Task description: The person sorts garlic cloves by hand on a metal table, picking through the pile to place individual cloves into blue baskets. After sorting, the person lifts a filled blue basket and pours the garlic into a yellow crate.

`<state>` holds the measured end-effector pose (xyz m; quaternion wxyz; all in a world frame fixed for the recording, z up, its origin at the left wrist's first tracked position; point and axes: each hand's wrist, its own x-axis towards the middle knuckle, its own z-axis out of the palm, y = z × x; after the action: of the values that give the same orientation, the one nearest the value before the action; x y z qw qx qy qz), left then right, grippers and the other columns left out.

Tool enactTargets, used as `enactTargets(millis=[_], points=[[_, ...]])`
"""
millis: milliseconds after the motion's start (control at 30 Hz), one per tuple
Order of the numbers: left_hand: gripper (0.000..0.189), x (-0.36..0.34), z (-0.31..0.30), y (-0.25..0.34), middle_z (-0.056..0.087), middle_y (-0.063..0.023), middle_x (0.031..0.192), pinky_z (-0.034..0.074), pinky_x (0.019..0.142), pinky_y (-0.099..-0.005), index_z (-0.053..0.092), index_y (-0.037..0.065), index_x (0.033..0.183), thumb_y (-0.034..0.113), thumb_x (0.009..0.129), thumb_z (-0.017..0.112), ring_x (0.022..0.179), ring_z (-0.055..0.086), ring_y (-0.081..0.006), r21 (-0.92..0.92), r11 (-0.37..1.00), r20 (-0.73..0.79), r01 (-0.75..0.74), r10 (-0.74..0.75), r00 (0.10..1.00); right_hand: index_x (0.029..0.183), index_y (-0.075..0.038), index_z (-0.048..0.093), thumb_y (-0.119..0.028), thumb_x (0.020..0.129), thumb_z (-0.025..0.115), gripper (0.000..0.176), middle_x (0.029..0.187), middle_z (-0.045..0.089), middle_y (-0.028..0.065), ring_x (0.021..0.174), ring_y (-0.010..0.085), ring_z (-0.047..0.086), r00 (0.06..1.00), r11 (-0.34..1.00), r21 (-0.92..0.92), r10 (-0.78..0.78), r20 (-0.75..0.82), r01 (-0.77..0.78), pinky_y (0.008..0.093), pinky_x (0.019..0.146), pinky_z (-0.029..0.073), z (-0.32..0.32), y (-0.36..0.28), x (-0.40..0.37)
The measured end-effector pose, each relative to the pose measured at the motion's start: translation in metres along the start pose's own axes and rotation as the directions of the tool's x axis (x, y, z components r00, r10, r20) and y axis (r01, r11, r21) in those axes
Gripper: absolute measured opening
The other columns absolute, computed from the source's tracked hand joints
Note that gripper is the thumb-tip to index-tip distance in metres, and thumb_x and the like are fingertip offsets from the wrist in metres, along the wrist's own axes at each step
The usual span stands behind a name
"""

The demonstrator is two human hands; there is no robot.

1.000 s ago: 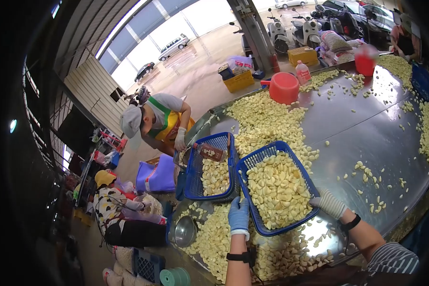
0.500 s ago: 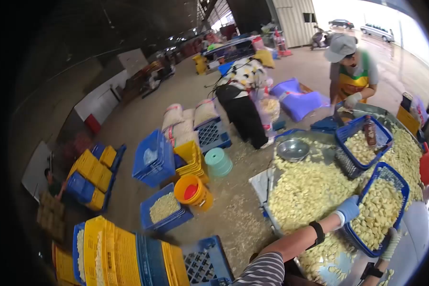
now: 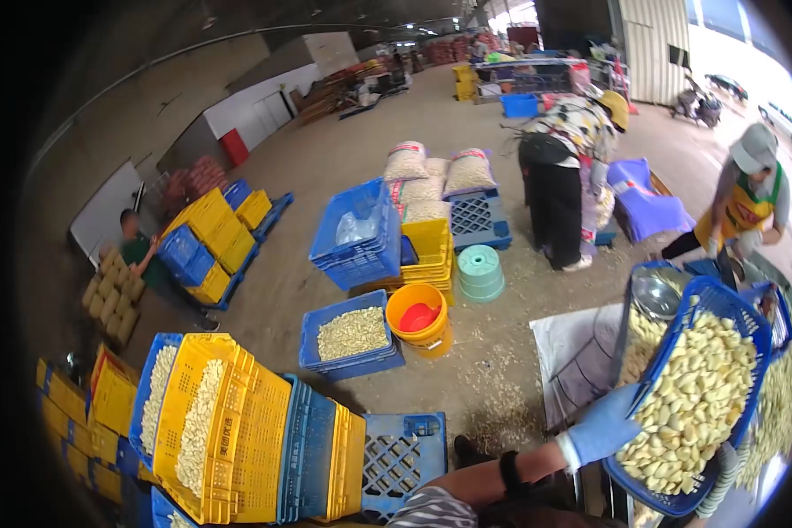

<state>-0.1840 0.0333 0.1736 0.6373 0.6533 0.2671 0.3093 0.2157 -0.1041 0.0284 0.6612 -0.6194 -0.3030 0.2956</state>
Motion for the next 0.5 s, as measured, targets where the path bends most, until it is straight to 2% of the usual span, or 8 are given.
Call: enactTargets(millis=[100,133,200,333,400,433,467,500], points=[[0.049,-0.037,-0.09,-0.019,0.062,-0.0138,0.112,0.044,0.097,-0.0319,0.05,-0.003,0.124,0.004,0.077,0.061,0.106,0.057,-0.0174,0.005,0.997,-0.176,0.082,-0.08,0.981,0.124,0.001,0.052,-0.007,0.073,0.058,0.051,0.098,0.064,0.0063,0.083,0.0148,0.06,0.996,0.993,-0.112,-0.035,0.078,0.044,0.0267,0.074,0.05,0.094,0.026,-0.049],[0.049,-0.046,-0.125,-0.035,0.061,-0.013,0.116,0.043,0.098,-0.0309,0.048,-0.004,0.126,0.002,0.079,0.061,0.109,0.055,-0.0163,-0.015,0.999,-0.163,0.051,-0.053,0.985,0.124,0.001,0.052,-0.007,0.073,0.058,0.051,0.097,0.064,0.0063,0.083,0.0147,0.06,0.993,0.987,-0.144,-0.057,0.101,0.071,0.0266,0.074,0.05,0.197,-0.024,-0.048],[0.051,-0.07,-0.185,-0.05,0.059,-0.0119,0.12,0.042,0.099,-0.0306,0.046,-0.004,0.128,0.0,0.079,0.061,0.111,0.054,-0.0159,-0.376,0.921,-0.266,-0.103,-0.001,0.964,0.124,0.001,0.052,-0.007,0.073,0.058,0.052,0.096,0.065,0.0062,0.082,0.0145,0.06,0.985,0.966,-0.232,-0.077,0.156,0.112,0.0266,0.074,0.05,0.282,-0.04,-0.048],[0.052,-0.127,-0.305,-0.1,0.061,-0.0107,0.116,0.044,0.095,-0.0319,0.047,-0.003,0.126,0.001,0.077,0.065,0.106,0.056,-0.0168,-0.163,0.986,-0.472,-0.045,-0.038,0.881,0.11,0.003,0.059,-0.008,0.067,0.061,0.045,0.097,0.066,0.0073,0.078,0.0143,0.06,0.878,0.997,0.021,0.052,0.476,-0.071,0.0288,0.072,0.051,0.488,-0.045,-0.063],[0.052,-0.165,-0.359,-0.084,0.065,-0.0146,0.105,0.048,0.085,-0.035,0.051,-0.002,0.124,0.012,0.076,0.067,0.094,0.062,-0.021,0.313,0.868,-0.681,0.385,-0.078,0.728,0.11,0.004,0.059,-0.009,0.068,0.061,0.044,0.097,0.066,0.008,0.08,0.0138,0.06,0.777,0.977,-0.113,0.212,0.592,-0.181,0.0282,0.073,0.05,0.577,-0.054,-0.076],[0.052,-0.179,-0.382,-0.093,0.065,-0.0146,0.105,0.048,0.085,-0.035,0.051,-0.002,0.124,0.012,0.076,0.067,0.094,0.062,-0.021,0.302,0.866,-0.687,0.399,-0.093,0.721,0.11,0.005,0.058,-0.009,0.069,0.062,0.044,0.097,0.066,0.0084,0.082,0.0138,0.06,0.714,0.971,-0.222,0.221,0.664,-0.095,0.0277,0.075,0.05,0.616,-0.053,-0.074],[0.053,-0.196,-0.401,-0.113,0.065,-0.0146,0.103,0.049,0.083,-0.0356,0.051,-0.002,0.122,0.014,0.074,0.069,0.092,0.063,-0.0225,0.201,0.893,-0.788,0.403,-0.097,0.608,0.111,0.006,0.058,-0.009,0.07,0.062,0.044,0.097,0.066,0.0089,0.083,0.0138,0.06,0.64,0.947,-0.32,0.244,0.728,0.002,0.0272,0.077,0.05,0.652,-0.042,-0.072],[0.055,-0.209,-0.418,-0.125,0.065,-0.0147,0.101,0.049,0.081,-0.0362,0.052,-0.002,0.12,0.016,0.072,0.071,0.09,0.063,-0.024,0.097,0.915,-0.873,0.392,-0.11,0.474,0.109,0.006,0.059,-0.008,0.071,0.062,0.041,0.096,0.067,0.0089,0.083,0.014,0.06,0.577,0.962,-0.253,0.266,0.772,-0.105,0.0273,0.078,0.049,0.688,-0.02,-0.073]])
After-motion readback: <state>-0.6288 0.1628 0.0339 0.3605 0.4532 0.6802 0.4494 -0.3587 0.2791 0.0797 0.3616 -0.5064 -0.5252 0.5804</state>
